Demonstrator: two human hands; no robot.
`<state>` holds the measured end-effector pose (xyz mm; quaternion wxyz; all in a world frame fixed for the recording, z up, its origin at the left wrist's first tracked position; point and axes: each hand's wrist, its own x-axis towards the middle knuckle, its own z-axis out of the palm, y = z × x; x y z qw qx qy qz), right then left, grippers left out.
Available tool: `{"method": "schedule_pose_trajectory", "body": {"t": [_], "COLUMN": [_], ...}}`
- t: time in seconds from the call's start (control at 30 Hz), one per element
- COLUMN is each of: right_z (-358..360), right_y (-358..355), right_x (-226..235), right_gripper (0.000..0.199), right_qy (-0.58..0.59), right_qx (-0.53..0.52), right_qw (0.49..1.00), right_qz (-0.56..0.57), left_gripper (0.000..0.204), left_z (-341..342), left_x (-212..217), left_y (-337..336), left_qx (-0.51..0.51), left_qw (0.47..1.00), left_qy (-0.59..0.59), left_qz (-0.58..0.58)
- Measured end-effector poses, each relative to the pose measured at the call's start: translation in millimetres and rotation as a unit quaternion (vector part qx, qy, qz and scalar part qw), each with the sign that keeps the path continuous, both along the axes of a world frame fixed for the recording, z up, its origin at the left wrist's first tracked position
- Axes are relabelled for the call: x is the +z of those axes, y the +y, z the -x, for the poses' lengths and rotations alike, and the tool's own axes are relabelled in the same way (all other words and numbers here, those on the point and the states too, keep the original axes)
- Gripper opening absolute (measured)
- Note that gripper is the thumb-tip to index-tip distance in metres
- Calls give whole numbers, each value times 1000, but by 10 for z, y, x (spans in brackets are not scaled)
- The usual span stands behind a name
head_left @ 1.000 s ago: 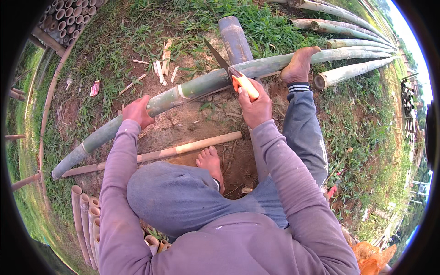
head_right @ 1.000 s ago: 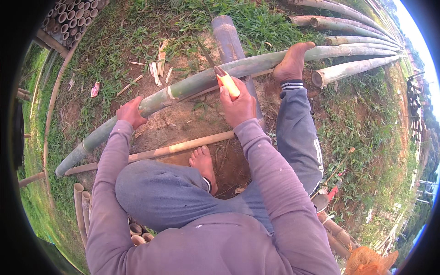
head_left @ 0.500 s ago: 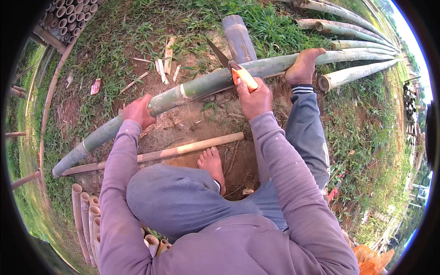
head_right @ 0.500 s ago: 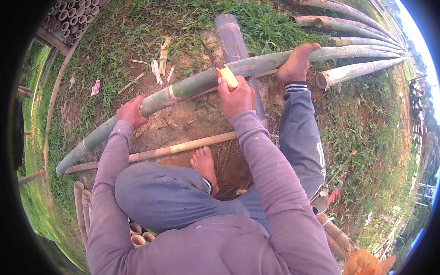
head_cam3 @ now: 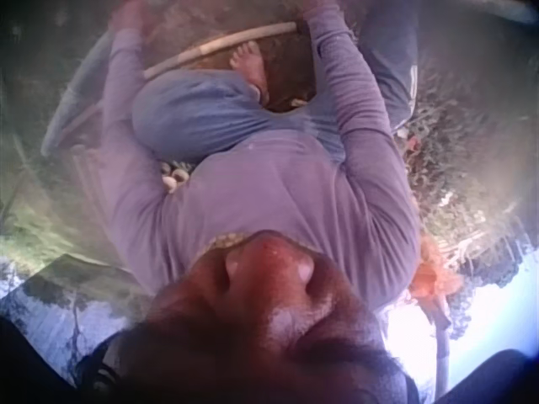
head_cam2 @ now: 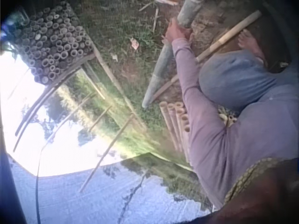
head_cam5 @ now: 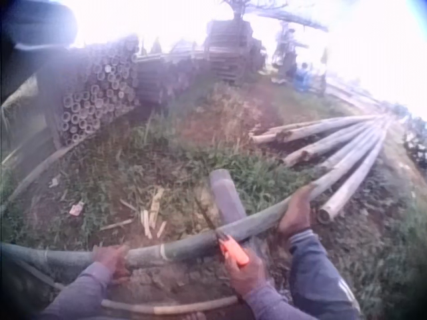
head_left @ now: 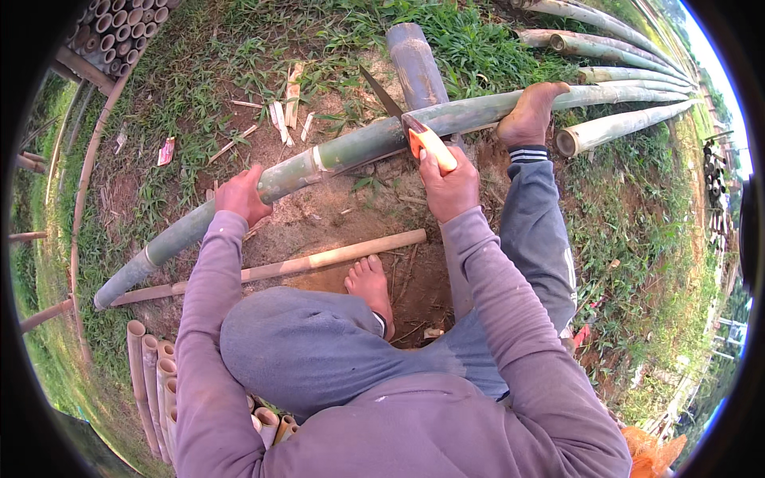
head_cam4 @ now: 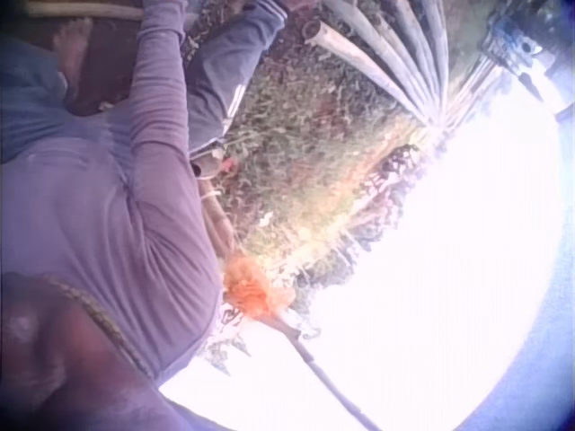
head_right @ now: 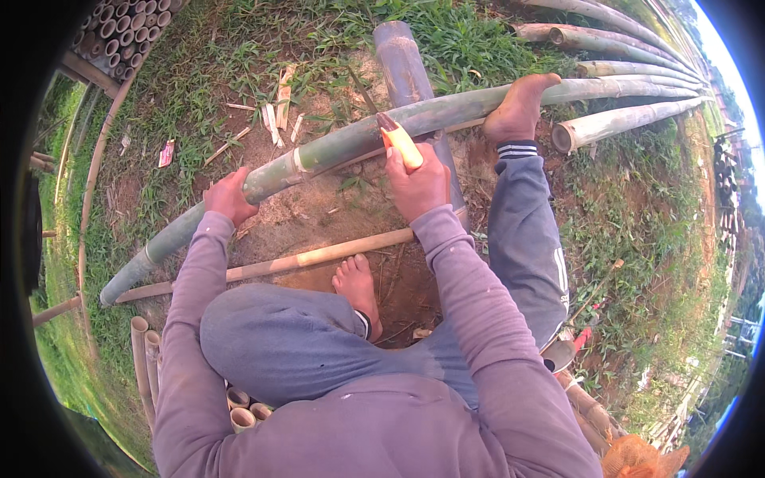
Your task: The person sits on the ground and uses a hand saw to cut long bamboo poles into shorter sections. After each cut, the person places the cut piece onto a nearby stack of bamboo.
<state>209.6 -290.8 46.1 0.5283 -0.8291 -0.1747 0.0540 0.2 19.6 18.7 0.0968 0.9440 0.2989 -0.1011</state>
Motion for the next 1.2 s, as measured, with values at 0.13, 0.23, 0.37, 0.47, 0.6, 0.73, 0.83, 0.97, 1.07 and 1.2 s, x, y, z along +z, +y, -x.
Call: {"method": "schedule_pose_trajectory", "body": {"t": [0.13, 0.23, 0.37, 0.47, 0.6, 0.73, 0.83, 0.97, 1.07, 1.2], "right_z": [511, 1108, 1215, 322, 74, 1041, 1386, 577, -60, 502], "right_y": [-599, -1693, -1750, -467, -11, -1419, -1930, -817, 90, -639], "right_x": [263, 500, 420, 78, 93, 611, 817, 152, 136, 308], "right_gripper": [22, 20, 20, 21, 24, 19, 20, 22, 30, 24], "right_qy": [18, -4, -26, -66, -1, 11, 13, -48, -14, -15], "right_qx": [27, 55, 47, 24, 5, 43, 37, 37, -5, 44], "right_qw": [999, 996, 997, 997, 998, 995, 995, 997, 999, 996], "right_qz": [15, 73, 63, 41, 64, 84, 93, 54, 42, 79], "left_gripper": [61, 58, 59, 61, 64, 64, 60, 61, 64, 69], "left_z": [134, 182, 153, 51, 84, 202, 174, 115, 32, 225], "left_x": [7, -30, -117, -133, -96, -93, -158, -171, -178, -196], "left_y": [52, 57, 58, 24, 58, 69, 42, 39, 48, 119], "left_qx": [14, 4, 2, -12, -7, 14, 2, -1, -10, 6], "left_qw": [999, 1000, 1000, 1000, 1000, 1000, 1000, 1000, 1000, 1000], "left_qy": [31, 0, 0, -6, 3, 18, -6, -12, -20, 3], "left_qz": [-9, -10, -8, -5, -4, -7, -6, -12, -2, -17]}}
